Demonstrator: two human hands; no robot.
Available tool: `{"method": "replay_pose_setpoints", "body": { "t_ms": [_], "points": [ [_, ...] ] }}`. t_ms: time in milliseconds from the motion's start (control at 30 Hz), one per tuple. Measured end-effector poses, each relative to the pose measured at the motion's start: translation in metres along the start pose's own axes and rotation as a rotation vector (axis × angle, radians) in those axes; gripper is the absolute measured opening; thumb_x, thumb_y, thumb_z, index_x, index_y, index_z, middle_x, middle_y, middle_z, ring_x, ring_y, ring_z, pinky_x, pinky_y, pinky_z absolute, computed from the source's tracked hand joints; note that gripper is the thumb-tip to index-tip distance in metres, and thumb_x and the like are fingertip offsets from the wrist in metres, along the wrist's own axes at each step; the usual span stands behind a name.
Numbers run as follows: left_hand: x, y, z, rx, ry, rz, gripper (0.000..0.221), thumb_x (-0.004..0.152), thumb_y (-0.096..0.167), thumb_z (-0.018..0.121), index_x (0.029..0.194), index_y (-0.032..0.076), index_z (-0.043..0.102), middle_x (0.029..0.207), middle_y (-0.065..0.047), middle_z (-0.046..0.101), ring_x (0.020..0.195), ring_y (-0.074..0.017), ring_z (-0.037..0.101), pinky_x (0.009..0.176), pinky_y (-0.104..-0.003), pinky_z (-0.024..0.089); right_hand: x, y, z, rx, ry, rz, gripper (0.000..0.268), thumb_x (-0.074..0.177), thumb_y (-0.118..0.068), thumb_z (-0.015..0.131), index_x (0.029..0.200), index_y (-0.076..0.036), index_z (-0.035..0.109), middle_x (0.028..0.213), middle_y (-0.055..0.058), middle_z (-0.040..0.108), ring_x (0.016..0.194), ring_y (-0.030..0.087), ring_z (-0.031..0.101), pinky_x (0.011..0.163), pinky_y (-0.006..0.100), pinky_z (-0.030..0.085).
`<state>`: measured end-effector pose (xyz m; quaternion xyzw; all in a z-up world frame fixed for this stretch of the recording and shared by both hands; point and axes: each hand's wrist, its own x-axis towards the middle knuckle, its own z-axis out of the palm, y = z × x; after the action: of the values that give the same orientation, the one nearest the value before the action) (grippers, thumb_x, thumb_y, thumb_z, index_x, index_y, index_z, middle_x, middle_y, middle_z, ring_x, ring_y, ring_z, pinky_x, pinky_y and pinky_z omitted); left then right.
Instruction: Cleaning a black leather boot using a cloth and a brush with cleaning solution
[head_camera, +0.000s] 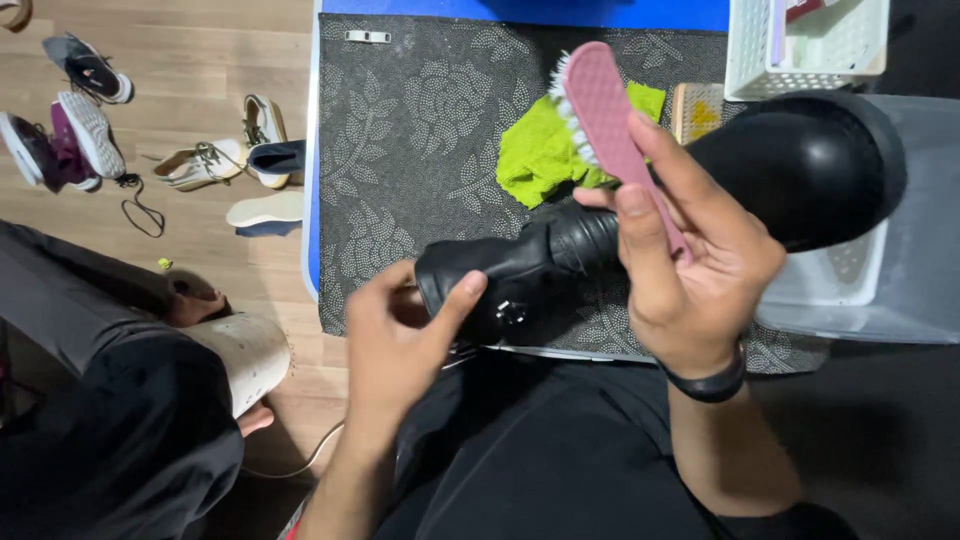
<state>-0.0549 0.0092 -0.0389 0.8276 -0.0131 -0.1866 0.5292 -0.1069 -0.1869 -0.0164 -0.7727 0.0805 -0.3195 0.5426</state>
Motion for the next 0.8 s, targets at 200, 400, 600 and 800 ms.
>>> {"method": "replay_pose_setpoints", "body": {
  "t_ms": [200, 400, 600, 800],
  "points": [
    [-0.017, 0.023, -0.003, 0.385, 0.421, 0.806, 0.022, 0.088, 0.014, 0.086, 0.092, 0.002, 0.068, 0.097, -0.01, 0.07, 0.098, -0.0336, 0.069, 0.096, -0.046, 0.055, -0.008, 0.001, 0.0, -0.062, -0.007, -0.008, 0.033, 0.108, -0.005, 0.06, 0.137, 0.011, 0.055, 0.133, 0.028, 0.065, 0.103, 0.038, 0.079, 0.092, 0.037, 0.07],
    [-0.006, 0.034, 0.038, 0.425, 0.236, 0.856, 0.024, 0.093, 0.029, 0.081, 0.109, 0.013, 0.075, 0.107, -0.005, 0.072, 0.103, -0.0299, 0.067, 0.093, -0.044, 0.05, -0.005, -0.003, 0.003, -0.09, 0.04, -0.018, 0.03, 0.111, 0.001, 0.059, 0.138, 0.012, 0.055, 0.137, 0.029, 0.064, 0.094, 0.035, 0.078, 0.087, 0.033, 0.067],
    [0.004, 0.026, 0.033, 0.309, 0.103, 0.894, 0.013, 0.094, 0.012, 0.08, 0.106, 0.009, 0.075, 0.104, -0.005, 0.077, 0.099, -0.0306, 0.074, 0.087, -0.041, 0.053, -0.011, 0.012, 0.0, -0.479, 0.017, -0.345, 0.026, 0.109, 0.005, 0.065, 0.133, 0.014, 0.062, 0.128, 0.025, 0.073, 0.063, 0.02, 0.064, 0.06, 0.033, 0.047],
    [0.017, -0.003, 0.032, 0.27, 0.168, 0.718, 0.016, 0.093, 0.026, 0.081, 0.109, 0.025, 0.078, 0.118, 0.007, 0.076, 0.13, -0.03, 0.065, 0.112, -0.043, 0.035, -0.008, 0.017, 0.009, -0.534, 0.001, -0.411, 0.026, 0.11, 0.004, 0.065, 0.133, 0.016, 0.064, 0.129, 0.024, 0.073, 0.063, 0.021, 0.064, 0.062, 0.032, 0.05]
  ]
}}
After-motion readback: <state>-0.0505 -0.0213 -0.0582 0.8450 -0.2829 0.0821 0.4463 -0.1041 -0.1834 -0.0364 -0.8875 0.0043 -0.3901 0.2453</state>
